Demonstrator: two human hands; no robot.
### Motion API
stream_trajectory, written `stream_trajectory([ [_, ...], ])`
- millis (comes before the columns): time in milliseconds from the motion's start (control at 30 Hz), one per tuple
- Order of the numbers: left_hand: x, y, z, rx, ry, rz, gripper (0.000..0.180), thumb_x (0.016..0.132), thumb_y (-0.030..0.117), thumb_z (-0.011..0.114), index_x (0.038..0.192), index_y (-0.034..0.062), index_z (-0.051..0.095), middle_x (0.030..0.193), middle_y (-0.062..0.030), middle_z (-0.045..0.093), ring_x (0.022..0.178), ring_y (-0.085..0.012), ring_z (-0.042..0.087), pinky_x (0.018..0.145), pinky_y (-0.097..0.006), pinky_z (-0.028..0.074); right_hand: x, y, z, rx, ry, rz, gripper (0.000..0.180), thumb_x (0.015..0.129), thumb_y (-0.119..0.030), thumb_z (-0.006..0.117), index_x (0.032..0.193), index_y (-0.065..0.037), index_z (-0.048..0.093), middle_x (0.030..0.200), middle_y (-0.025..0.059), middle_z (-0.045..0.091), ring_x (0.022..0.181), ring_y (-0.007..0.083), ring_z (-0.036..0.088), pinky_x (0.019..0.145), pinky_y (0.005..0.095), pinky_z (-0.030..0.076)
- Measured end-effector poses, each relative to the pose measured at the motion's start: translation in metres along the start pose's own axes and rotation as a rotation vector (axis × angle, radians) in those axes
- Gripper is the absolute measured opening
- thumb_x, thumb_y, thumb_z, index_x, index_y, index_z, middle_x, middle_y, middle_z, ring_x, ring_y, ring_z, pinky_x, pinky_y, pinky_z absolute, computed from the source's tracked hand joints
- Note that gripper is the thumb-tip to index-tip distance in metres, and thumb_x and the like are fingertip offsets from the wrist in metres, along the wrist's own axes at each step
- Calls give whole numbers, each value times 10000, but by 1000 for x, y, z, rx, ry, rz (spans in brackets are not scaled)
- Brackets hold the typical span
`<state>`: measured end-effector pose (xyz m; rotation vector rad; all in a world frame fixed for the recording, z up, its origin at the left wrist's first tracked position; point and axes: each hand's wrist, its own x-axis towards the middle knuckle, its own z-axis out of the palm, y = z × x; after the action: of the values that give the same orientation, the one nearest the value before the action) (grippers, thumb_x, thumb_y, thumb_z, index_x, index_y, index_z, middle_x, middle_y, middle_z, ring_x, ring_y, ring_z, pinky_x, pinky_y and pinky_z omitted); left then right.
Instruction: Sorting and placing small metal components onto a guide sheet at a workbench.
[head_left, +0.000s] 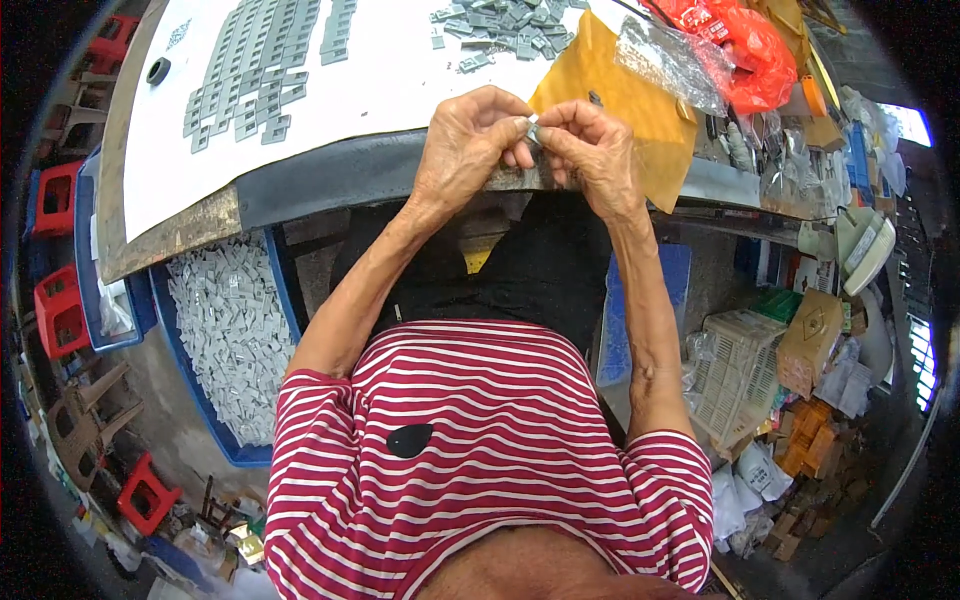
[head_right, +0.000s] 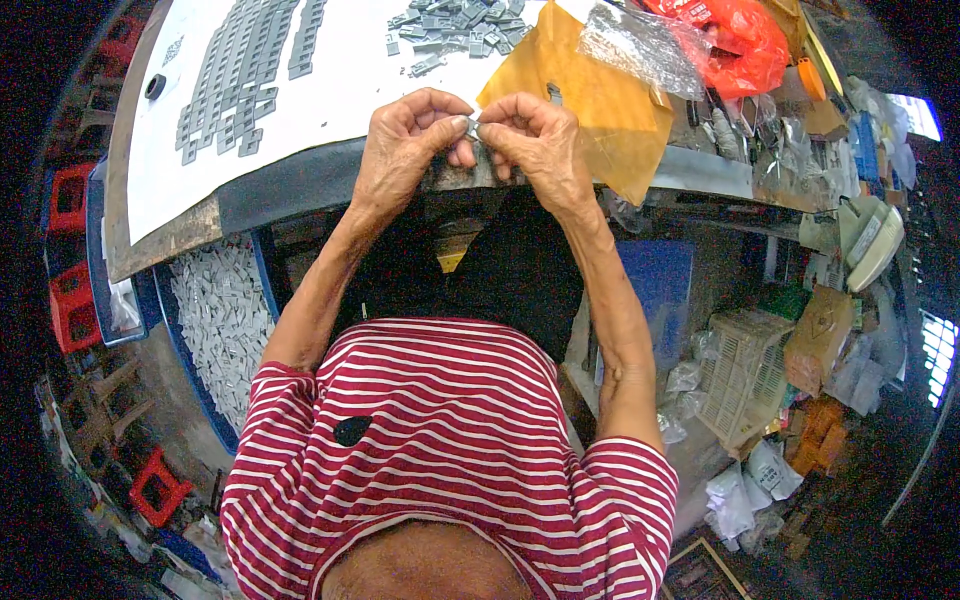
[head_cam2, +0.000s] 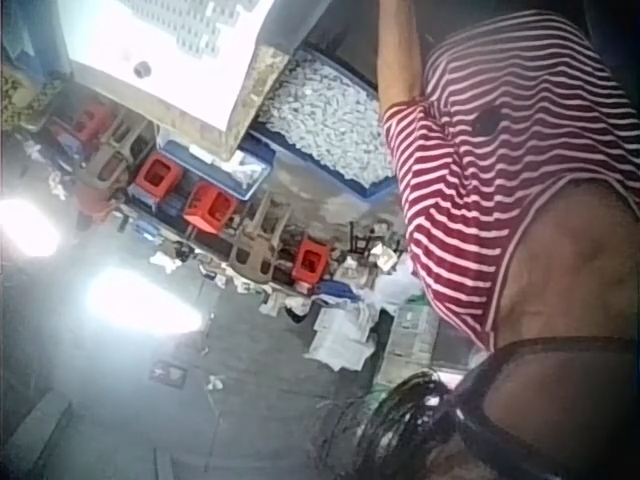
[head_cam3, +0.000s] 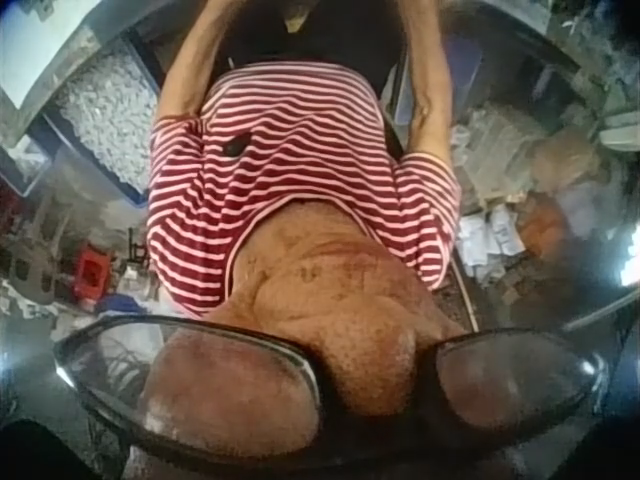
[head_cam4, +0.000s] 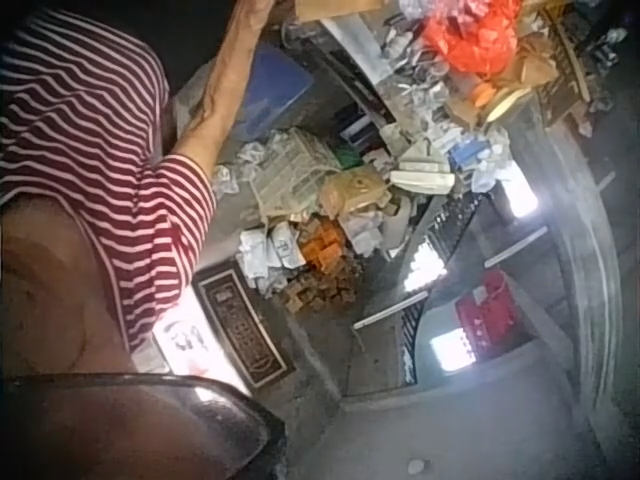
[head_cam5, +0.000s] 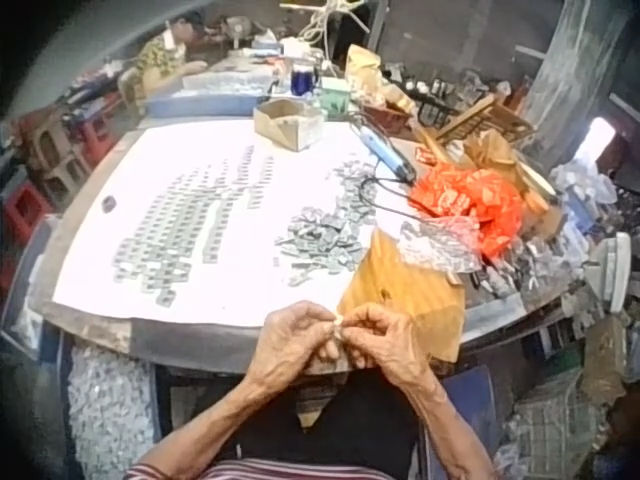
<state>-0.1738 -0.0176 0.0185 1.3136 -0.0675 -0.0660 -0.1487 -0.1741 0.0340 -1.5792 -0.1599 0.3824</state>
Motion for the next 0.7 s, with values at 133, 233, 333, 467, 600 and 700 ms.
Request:
stream_trajectory([
  [133,1,1,-2,-11,-6,-15,116,811,2,513,895,-63,560,630,-64,585,534,-81,545,492,-185,432,3,-1,2,-26,19,-17,84,751,-46,602,809,11,584,590,7,542,444,45,455,384,171,343],
  [233,1,1,-2,-5,-15,-11,123,811,2,512,905,-63,560,630,-66,586,538,-85,550,494,-186,435,8,1,-2,105,-25,78,72,737,-49,608,782,3,585,573,-2,532,426,33,428,372,162,312],
  [333,1,1,-3,-15,-17,-13,129,812,3,511,909,-65,560,637,-68,589,545,-87,555,501,-188,442,8,2,-1,113,-35,56,67,736,-53,610,772,-3,583,570,-7,530,422,23,411,364,160,289],
  [467,3,0,-8,60,-59,3,133,806,11,520,911,-57,566,645,-68,598,561,-87,568,509,-198,459,9,2,-1,88,-26,50,72,745,-60,604,778,0,581,566,-11,522,420,19,404,361,160,287],
  [600,1,2,-11,329,-101,117,142,794,18,534,916,-43,569,634,-68,602,554,-91,574,491,-215,462,9,-2,-3,25,-30,51,85,764,-72,600,793,5,582,577,-8,525,427,26,413,376,159,308],
  [700,2,2,-11,473,-67,207,154,782,22,544,922,-36,567,611,-74,599,526,-96,569,467,-230,455,9,-1,-1,90,-38,15,99,782,-78,589,816,15,585,600,3,538,446,39,439,401,162,347],
])
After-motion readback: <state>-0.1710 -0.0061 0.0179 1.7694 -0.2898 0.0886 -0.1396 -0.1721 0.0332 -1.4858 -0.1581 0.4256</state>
